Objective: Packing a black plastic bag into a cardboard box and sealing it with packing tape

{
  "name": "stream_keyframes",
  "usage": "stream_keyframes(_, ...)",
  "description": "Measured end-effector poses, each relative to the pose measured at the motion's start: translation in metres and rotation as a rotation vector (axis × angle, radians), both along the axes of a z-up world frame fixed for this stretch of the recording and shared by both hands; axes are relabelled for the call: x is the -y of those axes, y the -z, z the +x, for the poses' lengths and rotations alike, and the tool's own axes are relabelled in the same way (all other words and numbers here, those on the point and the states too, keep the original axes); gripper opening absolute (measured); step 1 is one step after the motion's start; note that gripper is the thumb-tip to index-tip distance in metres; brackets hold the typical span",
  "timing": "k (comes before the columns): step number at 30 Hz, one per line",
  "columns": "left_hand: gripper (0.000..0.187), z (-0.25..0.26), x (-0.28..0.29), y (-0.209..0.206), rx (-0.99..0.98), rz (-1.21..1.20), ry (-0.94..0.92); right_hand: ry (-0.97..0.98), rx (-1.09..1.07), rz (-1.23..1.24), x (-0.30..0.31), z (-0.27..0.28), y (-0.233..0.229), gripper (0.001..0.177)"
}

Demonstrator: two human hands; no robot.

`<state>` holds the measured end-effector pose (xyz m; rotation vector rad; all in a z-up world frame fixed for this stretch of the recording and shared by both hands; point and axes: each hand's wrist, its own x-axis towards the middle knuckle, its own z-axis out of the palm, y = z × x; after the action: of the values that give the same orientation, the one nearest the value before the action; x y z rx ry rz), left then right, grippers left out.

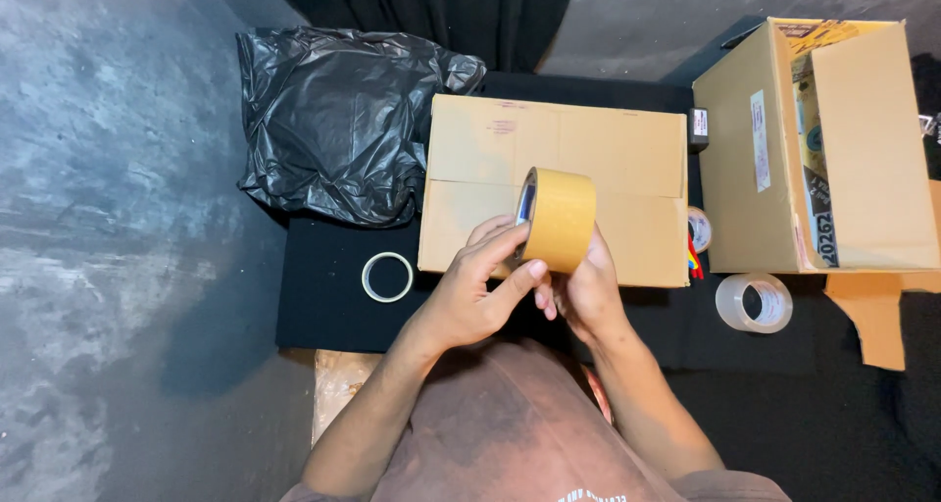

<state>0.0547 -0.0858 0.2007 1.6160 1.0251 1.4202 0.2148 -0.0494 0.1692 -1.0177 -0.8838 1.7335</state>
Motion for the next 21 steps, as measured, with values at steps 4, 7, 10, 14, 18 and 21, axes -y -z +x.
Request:
stream_keyframes(4, 0.017, 0.002, -0.001, -0.006, -0.077, 0.058, -0.027, -0.052, 0.031, -0.182, 0.001, 0.005, 0.004, 0.032)
stream_keyframes(7, 0.017, 0.000, -0.003, -0.003, 0.038, -0.011, -0.028, -0.124, 0.088, -0.129, -0.001, 0.000, -0.009, 0.041)
stream_keyframes(10, 0.018, -0.003, -0.001, -0.009, 0.227, -0.108, -0.059, -0.069, 0.359, 0.139, -0.006, 0.007, 0.004, 0.036)
stream_keyframes(14, 0.028, -0.003, 0.002, -0.012, 0.360, -0.256, -0.082, 0.068, 0.529, 0.630, -0.006, 0.015, -0.013, 0.048)
stream_keyframes(18, 0.029, -0.004, 0.002, -0.007, 0.280, -0.345, -0.076, -0.006, 0.778, 1.131, -0.009, 0.019, -0.041, 0.072)
stream_keyframes(21, 0.027, -0.002, 0.006, -0.027, 0.220, -0.380, -0.020, 0.099, 0.762, 1.182, -0.015, 0.018, -0.031, 0.044)
